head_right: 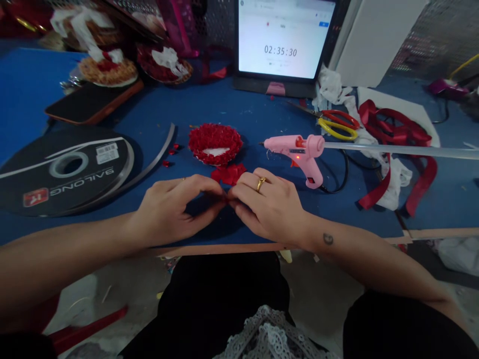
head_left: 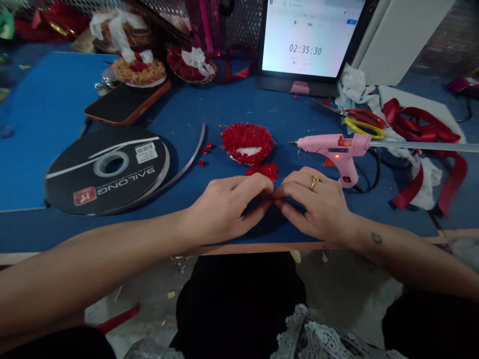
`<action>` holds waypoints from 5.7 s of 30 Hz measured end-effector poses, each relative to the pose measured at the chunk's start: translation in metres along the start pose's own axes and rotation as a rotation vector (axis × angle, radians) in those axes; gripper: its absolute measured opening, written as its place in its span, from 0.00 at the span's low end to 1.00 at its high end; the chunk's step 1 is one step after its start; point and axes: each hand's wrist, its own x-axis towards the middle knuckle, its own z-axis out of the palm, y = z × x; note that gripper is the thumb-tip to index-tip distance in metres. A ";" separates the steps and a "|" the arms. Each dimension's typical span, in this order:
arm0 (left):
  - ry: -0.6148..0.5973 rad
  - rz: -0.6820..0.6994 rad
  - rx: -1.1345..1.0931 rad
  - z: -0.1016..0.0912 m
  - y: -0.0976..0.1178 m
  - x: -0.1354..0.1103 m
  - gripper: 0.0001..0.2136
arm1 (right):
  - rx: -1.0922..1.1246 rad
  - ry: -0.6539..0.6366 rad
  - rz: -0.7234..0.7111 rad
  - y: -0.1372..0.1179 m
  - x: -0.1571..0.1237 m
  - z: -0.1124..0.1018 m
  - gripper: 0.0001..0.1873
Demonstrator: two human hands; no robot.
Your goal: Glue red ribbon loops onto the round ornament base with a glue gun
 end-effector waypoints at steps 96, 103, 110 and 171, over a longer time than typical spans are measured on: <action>-0.097 -0.126 -0.222 -0.007 0.006 0.010 0.05 | 0.405 -0.031 0.148 0.003 0.003 0.003 0.07; -0.085 -0.083 -0.167 -0.001 0.004 0.008 0.05 | 0.419 -0.056 0.133 0.002 0.002 0.006 0.07; -0.147 -0.067 -0.173 0.001 0.003 0.006 0.07 | 0.340 -0.066 0.085 0.000 0.001 0.007 0.07; -0.179 -0.514 -0.791 -0.011 0.007 0.019 0.07 | 0.503 -0.025 0.144 0.010 0.003 0.007 0.22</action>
